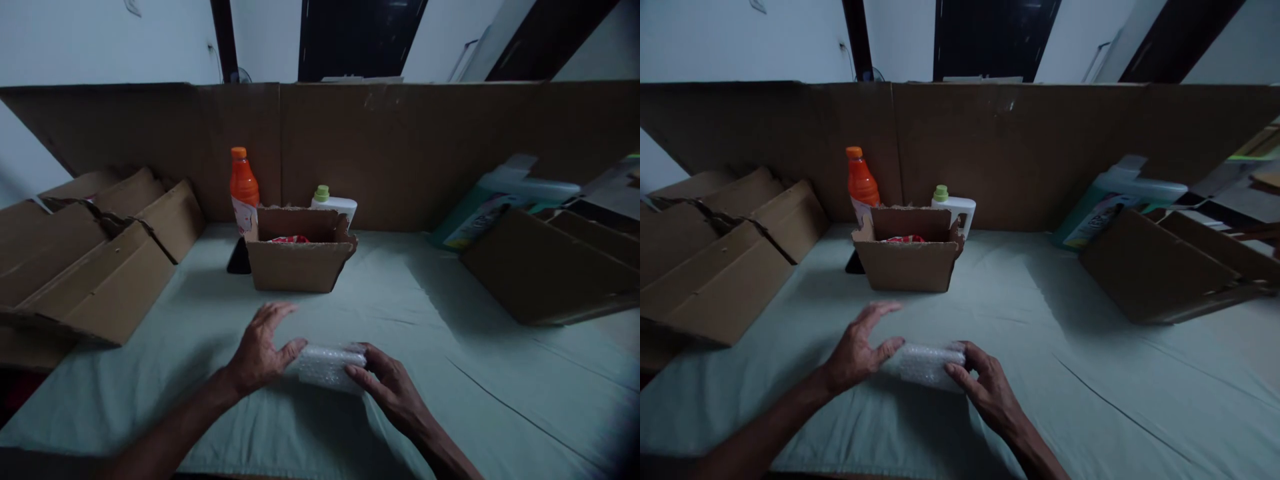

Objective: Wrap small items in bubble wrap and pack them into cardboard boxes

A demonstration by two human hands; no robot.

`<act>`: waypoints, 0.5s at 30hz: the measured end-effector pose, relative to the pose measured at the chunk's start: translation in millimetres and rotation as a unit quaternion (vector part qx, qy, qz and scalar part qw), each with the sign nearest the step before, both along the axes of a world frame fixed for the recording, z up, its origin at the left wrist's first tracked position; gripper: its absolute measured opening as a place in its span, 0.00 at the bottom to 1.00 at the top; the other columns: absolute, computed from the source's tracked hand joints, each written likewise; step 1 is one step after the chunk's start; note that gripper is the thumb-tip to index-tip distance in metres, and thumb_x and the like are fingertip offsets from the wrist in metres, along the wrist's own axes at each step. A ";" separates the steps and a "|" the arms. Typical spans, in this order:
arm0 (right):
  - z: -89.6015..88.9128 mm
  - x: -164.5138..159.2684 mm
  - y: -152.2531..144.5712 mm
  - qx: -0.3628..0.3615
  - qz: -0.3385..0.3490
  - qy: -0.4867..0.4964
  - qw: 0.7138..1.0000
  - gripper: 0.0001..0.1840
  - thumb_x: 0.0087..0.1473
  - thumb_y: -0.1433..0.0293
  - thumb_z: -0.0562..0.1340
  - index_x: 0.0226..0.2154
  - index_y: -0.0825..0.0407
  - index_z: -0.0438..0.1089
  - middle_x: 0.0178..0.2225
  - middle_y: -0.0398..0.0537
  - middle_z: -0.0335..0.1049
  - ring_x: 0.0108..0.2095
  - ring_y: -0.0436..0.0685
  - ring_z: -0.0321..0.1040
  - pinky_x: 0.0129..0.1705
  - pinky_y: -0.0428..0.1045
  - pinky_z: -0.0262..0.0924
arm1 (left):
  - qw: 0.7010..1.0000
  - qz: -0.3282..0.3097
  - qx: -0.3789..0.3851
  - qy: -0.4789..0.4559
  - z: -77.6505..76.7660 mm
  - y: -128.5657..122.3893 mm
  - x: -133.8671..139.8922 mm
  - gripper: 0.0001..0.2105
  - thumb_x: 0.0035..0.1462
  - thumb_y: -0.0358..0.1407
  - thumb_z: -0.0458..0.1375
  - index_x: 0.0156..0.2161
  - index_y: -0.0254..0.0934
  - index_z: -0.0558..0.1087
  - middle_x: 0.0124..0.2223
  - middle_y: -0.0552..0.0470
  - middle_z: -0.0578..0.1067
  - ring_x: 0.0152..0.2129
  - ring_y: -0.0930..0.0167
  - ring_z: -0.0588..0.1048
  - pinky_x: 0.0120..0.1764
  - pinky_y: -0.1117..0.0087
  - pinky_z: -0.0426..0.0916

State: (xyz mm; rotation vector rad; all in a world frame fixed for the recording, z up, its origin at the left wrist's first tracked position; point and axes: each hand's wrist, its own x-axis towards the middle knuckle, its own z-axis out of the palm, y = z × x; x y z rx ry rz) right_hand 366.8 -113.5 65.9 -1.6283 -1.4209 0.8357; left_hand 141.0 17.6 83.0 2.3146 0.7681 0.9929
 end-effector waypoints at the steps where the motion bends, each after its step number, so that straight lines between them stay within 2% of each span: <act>1: 2.3 4.3 0.3 -0.001 -0.002 -0.007 1.000 0.20 0.59 0.51 0.60 0.33 0.51 0.72 0.31 0.46 0.73 0.32 0.57 0.68 0.34 0.50 0.63 | 0.996 0.024 0.084 -0.001 13.0 13.6 1.4 0.20 0.59 0.38 0.60 0.56 0.37 0.69 0.54 0.41 0.76 0.54 0.59 0.72 0.57 0.55 0.67; 3: 5.9 12.6 0.1 -0.005 -0.003 -0.020 1.000 0.19 0.59 0.52 0.60 0.33 0.51 0.72 0.31 0.46 0.73 0.31 0.57 0.69 0.34 0.50 0.63 | 0.976 0.074 0.204 0.024 38.3 42.5 6.4 0.23 0.60 0.35 0.59 0.60 0.35 0.67 0.60 0.38 0.73 0.62 0.57 0.65 0.62 0.50 0.60; 5: 9.3 19.2 -1.0 -0.007 -0.006 -0.031 0.999 0.19 0.59 0.52 0.60 0.33 0.50 0.73 0.31 0.46 0.74 0.31 0.57 0.69 0.33 0.50 0.64 | 0.959 0.108 0.249 0.082 57.4 69.8 13.2 0.24 0.58 0.32 0.60 0.61 0.33 0.66 0.60 0.37 0.72 0.63 0.54 0.63 0.64 0.46 0.56; 8: 17.3 26.8 -3.7 -0.003 -0.016 -0.044 0.999 0.19 0.58 0.52 0.60 0.32 0.50 0.73 0.29 0.46 0.74 0.30 0.57 0.70 0.32 0.49 0.65 | 0.948 0.116 0.244 0.166 68.6 97.4 21.1 0.16 0.58 0.27 0.56 0.51 0.35 0.74 0.48 0.41 0.80 0.51 0.56 0.75 0.62 0.43 0.56; 11: 29.6 37.1 -6.9 0.004 -0.036 -0.059 0.998 0.18 0.57 0.52 0.61 0.31 0.49 0.75 0.28 0.46 0.75 0.29 0.58 0.71 0.32 0.50 0.67 | 0.947 0.088 0.256 0.172 65.9 101.5 19.9 0.12 0.59 0.24 0.52 0.41 0.38 0.76 0.37 0.49 0.81 0.38 0.63 0.78 0.61 0.44 0.57; 15: 48.9 58.4 -12.0 0.025 -0.108 -0.022 0.994 0.19 0.50 0.50 0.67 0.34 0.49 0.77 0.30 0.49 0.77 0.29 0.60 0.72 0.28 0.51 0.67 | 0.950 0.057 0.277 0.130 64.6 73.6 1.4 0.12 0.61 0.23 0.50 0.41 0.38 0.75 0.35 0.51 0.80 0.33 0.68 0.77 0.62 0.43 0.57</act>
